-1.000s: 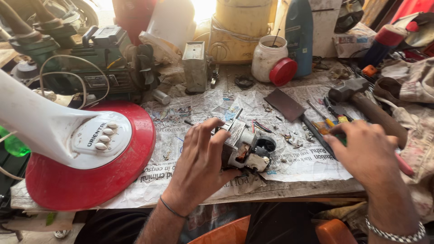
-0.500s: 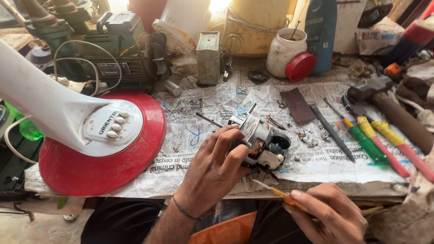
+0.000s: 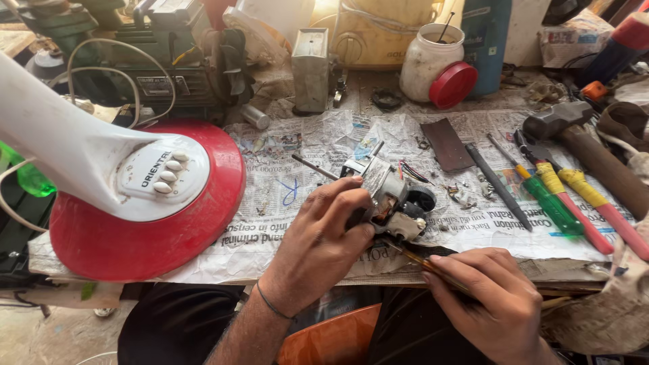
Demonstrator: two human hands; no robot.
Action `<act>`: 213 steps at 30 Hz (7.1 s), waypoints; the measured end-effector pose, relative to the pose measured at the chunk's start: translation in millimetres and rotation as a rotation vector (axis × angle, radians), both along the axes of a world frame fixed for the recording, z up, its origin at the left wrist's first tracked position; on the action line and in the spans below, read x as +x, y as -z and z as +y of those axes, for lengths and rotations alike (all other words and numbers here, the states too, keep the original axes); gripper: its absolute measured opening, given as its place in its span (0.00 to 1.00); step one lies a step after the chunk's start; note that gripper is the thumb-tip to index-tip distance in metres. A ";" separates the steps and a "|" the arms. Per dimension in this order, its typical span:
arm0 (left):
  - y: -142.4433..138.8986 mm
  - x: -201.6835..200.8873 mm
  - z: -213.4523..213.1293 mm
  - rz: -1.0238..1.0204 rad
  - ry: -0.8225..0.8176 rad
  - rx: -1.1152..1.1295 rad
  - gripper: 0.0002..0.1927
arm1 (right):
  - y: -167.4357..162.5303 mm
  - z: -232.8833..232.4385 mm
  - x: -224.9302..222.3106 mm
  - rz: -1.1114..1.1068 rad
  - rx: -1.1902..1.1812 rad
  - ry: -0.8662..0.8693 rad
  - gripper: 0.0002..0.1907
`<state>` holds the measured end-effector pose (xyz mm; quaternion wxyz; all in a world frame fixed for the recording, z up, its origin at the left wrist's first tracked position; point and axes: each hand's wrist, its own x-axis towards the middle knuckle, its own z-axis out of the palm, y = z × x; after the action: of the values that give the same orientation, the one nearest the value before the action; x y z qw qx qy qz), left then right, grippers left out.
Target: The person disassembles a small electric motor using a screwdriver and pliers. They remove screws, separate the housing, and manipulate internal components and wires on a cluttered workbench.
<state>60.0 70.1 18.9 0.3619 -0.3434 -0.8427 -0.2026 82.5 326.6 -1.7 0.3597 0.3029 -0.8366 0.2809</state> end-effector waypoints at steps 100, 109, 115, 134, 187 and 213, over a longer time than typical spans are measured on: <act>-63.1 -29.9 4.3 -0.253 0.043 -0.062 0.49 | -21.9 -6.4 -18.1 -0.396 -0.047 -0.103 0.15; -142.1 -13.2 -9.1 -0.580 0.220 -0.136 0.40 | -49.2 13.4 4.8 -0.351 -0.225 -0.305 0.17; -155.1 -30.2 -14.7 -1.023 0.186 -0.147 0.40 | -61.9 -2.5 20.3 -0.206 -0.251 -0.154 0.19; -88.3 -114.1 -3.2 -1.263 0.186 -0.291 0.31 | -75.4 8.3 -35.5 -0.701 -0.160 0.075 0.14; -53.1 -57.0 4.8 -0.724 0.277 0.234 0.27 | -88.9 -1.4 -50.3 -0.561 -0.015 -0.011 0.12; -54.3 -56.3 4.8 -0.748 0.278 0.236 0.28 | -91.1 -1.5 -48.7 -0.646 0.009 0.018 0.15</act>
<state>3.7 74.9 73.2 0.0370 -0.3127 -0.8327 -0.4554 33.8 325.1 89.4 0.0765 0.1922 -0.9115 0.3555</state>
